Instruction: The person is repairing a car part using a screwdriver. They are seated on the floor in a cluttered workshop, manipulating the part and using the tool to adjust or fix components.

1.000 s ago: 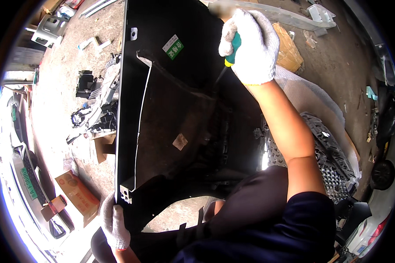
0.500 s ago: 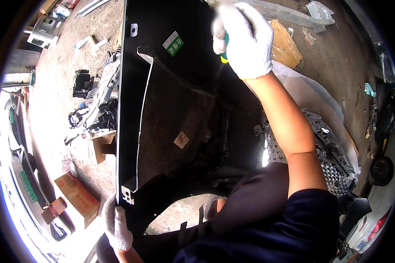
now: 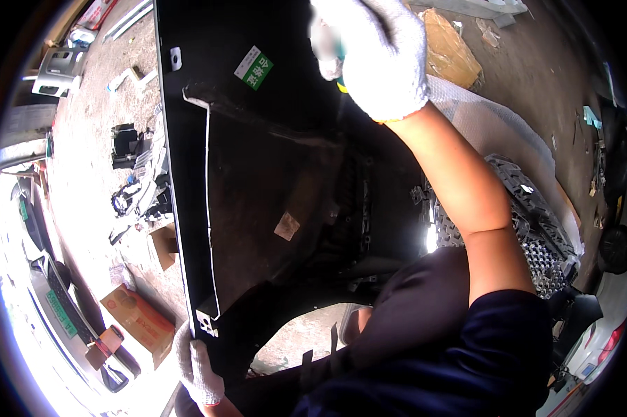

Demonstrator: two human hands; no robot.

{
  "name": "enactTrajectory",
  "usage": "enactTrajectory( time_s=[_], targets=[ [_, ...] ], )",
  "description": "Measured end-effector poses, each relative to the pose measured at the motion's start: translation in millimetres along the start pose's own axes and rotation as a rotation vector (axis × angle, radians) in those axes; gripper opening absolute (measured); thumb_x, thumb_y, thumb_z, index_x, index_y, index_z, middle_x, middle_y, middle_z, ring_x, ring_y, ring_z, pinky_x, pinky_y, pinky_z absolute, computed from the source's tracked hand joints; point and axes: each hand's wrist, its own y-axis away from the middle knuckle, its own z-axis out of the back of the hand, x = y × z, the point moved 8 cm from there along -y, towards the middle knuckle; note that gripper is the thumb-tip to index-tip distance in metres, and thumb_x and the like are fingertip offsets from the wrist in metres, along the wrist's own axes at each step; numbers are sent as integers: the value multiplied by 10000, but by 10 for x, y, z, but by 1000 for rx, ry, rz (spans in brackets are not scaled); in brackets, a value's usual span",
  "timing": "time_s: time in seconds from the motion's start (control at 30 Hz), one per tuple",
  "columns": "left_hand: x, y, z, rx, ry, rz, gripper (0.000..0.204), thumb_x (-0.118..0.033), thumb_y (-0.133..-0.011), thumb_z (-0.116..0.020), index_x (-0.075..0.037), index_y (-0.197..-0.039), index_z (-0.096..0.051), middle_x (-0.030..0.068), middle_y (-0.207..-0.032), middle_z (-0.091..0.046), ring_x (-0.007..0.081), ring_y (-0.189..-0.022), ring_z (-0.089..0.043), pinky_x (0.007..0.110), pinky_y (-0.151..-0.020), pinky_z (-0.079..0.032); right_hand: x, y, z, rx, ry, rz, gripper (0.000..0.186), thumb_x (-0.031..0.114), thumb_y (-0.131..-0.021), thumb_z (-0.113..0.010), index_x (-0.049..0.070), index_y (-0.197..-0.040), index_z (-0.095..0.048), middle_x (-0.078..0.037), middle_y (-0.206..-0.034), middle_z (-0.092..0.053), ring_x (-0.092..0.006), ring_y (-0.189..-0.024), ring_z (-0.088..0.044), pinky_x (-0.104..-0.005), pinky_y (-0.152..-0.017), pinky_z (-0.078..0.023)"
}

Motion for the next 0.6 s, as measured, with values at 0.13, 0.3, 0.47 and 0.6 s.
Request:
enactTrajectory(
  time_s=[0.13, 0.3, 0.47, 0.6],
  targets=[
    [77, -1, 18, -34, -32, -26, 404, -263, -1018, -469, 49, -1235, -607, 137, -1112, -651, 216, -1035, -601, 347, -942, -445, -75, -18, 39, 30, -97, 40, 191, 136, -996, -580, 10, -1133, -624, 22, -764, -571, -40, -594, -503, -192, -493, -390],
    [231, 17, 33, -48, 37, 50, 415, -265, -1017, -460, 58, -1234, -605, 156, -1122, -650, 234, -1037, -608, 359, -936, -454, -8, 17, -1, 11, -73, 12, 331, 117, -995, -576, 0, -1305, -582, 34, -796, -576, -32, -612, -501, -185, -509, -396],
    [225, -4, 17, -65, 36, 23, 422, -268, -1019, -453, 64, -1233, -601, 154, -1112, -653, 229, -1014, -614, 349, -921, -461, -27, -39, 81, -3, -151, 84, 265, 115, -996, -571, -11, -1225, -611, 23, -792, -577, -38, -614, -503, -192, -514, -400],
    [173, -2, -2, -54, 28, 0, 416, -266, -1025, -446, 69, -1216, -602, 165, -1096, -654, 231, -953, -631, 342, -877, -474, -71, -170, 225, -91, -19, 176, 194, 143, -994, -576, -6, -1092, -652, -9, -722, -580, -77, -608, -519, -244, -541, -423]
  ],
)
